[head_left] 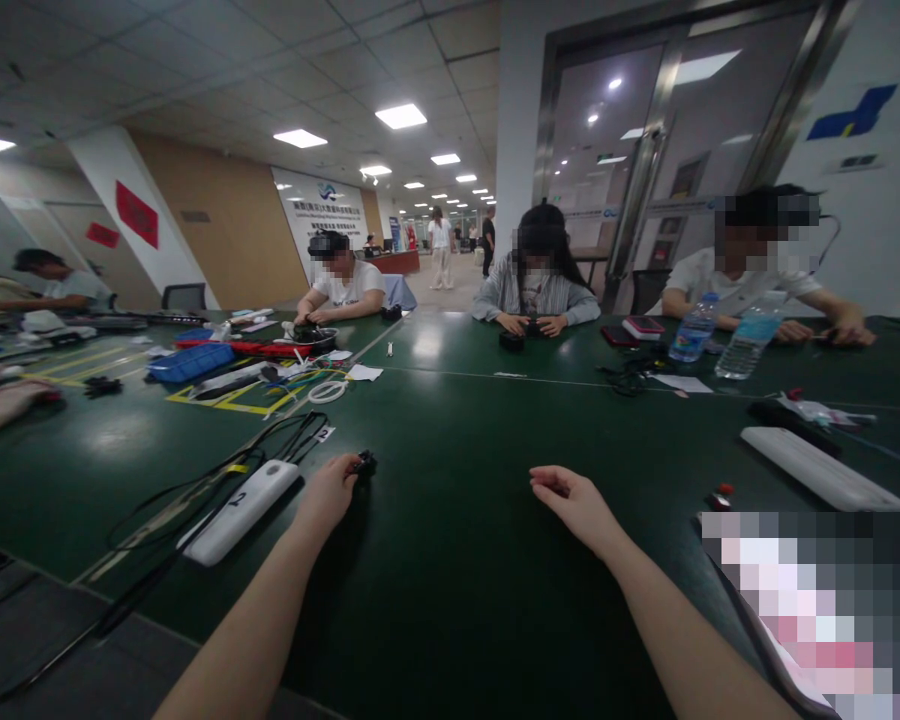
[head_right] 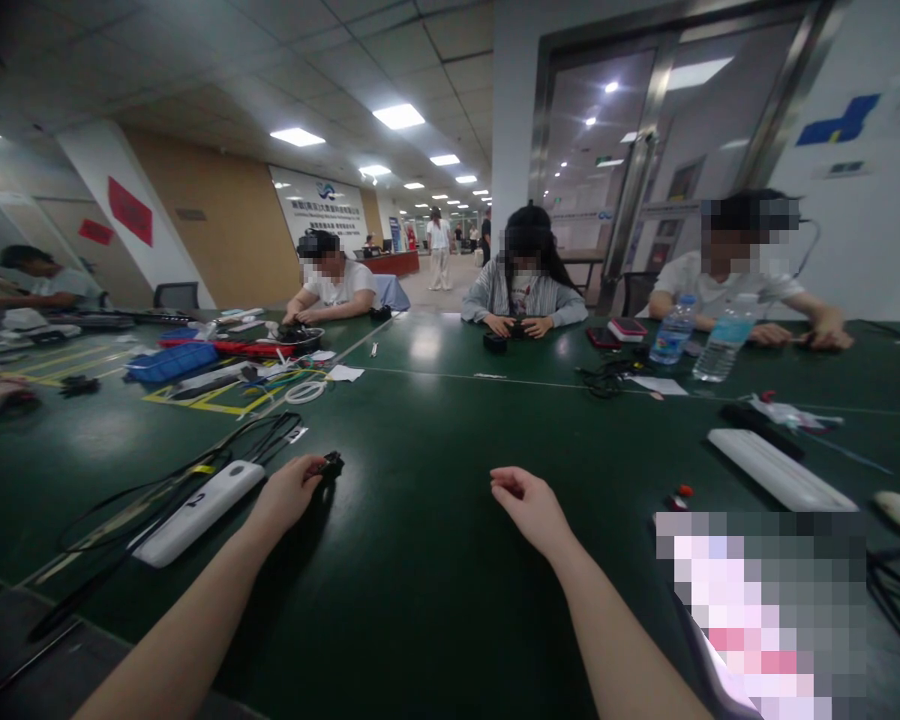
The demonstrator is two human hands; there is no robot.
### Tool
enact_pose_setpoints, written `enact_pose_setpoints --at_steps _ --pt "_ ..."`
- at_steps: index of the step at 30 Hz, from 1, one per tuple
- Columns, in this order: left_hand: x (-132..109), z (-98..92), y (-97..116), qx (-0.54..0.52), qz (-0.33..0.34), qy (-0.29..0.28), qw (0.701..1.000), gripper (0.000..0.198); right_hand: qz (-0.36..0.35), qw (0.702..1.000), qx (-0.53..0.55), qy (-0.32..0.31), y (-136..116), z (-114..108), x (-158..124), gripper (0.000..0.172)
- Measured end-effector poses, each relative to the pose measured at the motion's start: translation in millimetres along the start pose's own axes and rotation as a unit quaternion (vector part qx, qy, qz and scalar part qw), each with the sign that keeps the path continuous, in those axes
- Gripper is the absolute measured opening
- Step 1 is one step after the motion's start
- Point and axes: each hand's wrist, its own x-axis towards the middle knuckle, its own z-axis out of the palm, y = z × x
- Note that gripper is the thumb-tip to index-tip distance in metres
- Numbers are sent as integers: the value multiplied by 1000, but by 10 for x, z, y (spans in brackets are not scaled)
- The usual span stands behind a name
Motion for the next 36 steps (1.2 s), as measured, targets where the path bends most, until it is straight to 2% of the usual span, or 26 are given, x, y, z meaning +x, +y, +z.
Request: enact_pose_setpoints --at_steps 8,18,22,32,36 --pt "11 -47 35 4 -12 0 1000 32 -20 1000 -2 3 29 19 17 27" --pt "51 -4 -49 0 -12 0 1000 30 -21 1000 1 0 75 19 40 27" --pt "43 27 -41 -11 -20 0 1000 36 -24 1000 2 1 76 22 35 27" --pt "37 76 -77 -8 7 25 1000 39 -10 1000 4 2 15 14 7 26" --pt "47 105 -101 -18 -15 47 999 44 -11 1000 5 9 16 22 13 26"
